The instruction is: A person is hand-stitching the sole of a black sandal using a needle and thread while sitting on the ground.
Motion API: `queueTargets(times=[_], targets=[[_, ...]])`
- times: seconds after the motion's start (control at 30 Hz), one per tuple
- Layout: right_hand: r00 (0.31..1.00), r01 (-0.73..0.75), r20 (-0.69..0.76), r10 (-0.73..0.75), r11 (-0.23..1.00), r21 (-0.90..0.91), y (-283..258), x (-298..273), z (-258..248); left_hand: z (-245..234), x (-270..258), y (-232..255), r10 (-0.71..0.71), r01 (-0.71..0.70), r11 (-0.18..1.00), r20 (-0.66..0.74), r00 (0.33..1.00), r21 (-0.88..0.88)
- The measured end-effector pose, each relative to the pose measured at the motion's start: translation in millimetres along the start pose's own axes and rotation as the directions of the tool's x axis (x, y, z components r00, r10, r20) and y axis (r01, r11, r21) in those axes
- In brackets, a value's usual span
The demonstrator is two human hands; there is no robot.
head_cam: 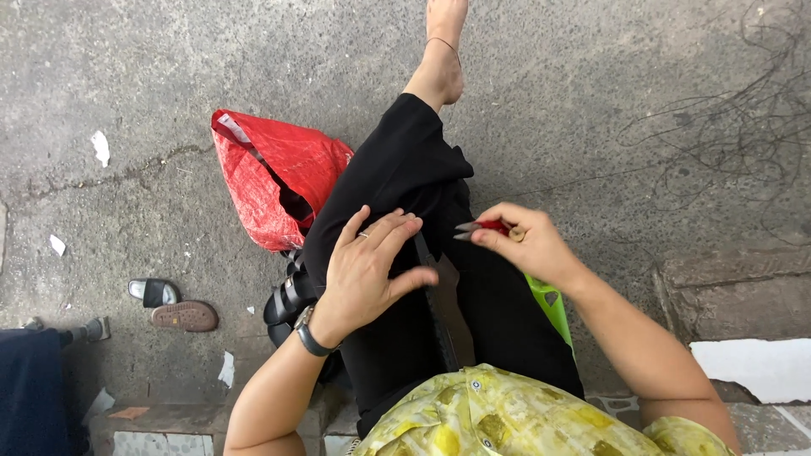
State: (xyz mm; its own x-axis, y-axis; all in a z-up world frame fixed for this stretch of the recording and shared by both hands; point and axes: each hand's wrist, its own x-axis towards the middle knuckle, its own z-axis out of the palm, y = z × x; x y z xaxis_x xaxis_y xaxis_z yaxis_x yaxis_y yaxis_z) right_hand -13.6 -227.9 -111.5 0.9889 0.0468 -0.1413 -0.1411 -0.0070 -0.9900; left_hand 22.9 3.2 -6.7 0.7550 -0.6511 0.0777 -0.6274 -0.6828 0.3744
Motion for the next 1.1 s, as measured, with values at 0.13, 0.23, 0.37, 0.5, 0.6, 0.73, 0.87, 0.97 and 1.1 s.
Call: queueTargets(times=[0.13,0.23,0.37,0.5,0.6,0.73,0.87,0.97,1.1], targets=[[1.0,-0.009,0.001,0.009,0.998,0.058,2.4,-12.2,14.9,11.1,1.5,4.2,-0.038,0.043,0.996,-0.06,0.997,0.083],[0.999,-0.021,0.035,0.019,0.997,0.076,0.1,-24.7,15.5,12.4,3.3,5.7,-0.012,0.027,0.99,-0.113,0.993,0.136],[0.971,0.237,-0.012,-0.237,0.971,0.016,8.1,-33.1,14.9,8.0,4.4,2.7,0.02,-0.012,0.999,-0.253,0.967,0.033],[0.921,0.379,-0.058,-0.384,0.922,-0.082,15.3,-29.6,6.5,-23.9,-14.3,-19.0,-0.121,-0.022,0.933,-0.371,0.921,-0.36],[0.921,0.376,-0.092,-0.379,0.925,-0.052,20.7,-34.8,3.7,-44.8,-31.9,-40.4,-0.026,0.062,0.997,-0.63,0.776,0.035],[0.938,0.345,-0.041,-0.343,0.935,0.083,22.6,-49.0,6.3,-46.9,-17.2,-17.7,0.073,0.133,0.959,-0.671,0.738,0.251],[0.878,0.43,0.159,-0.451,0.89,0.153,8.0,-53.7,13.7,-23.0,4.1,14.5,0.141,-0.134,0.99,-0.291,0.946,0.046],[0.85,0.453,0.221,-0.477,0.878,0.155,7.1,-56.2,15.2,3.6,17.6,6.8,0.118,-0.117,0.993,-0.071,0.99,0.018],[0.852,0.452,0.21,-0.48,0.876,0.167,9.7,-54.1,16.4,4.7,40.1,-14.9,0.088,-0.051,0.989,0.283,0.955,-0.136]])
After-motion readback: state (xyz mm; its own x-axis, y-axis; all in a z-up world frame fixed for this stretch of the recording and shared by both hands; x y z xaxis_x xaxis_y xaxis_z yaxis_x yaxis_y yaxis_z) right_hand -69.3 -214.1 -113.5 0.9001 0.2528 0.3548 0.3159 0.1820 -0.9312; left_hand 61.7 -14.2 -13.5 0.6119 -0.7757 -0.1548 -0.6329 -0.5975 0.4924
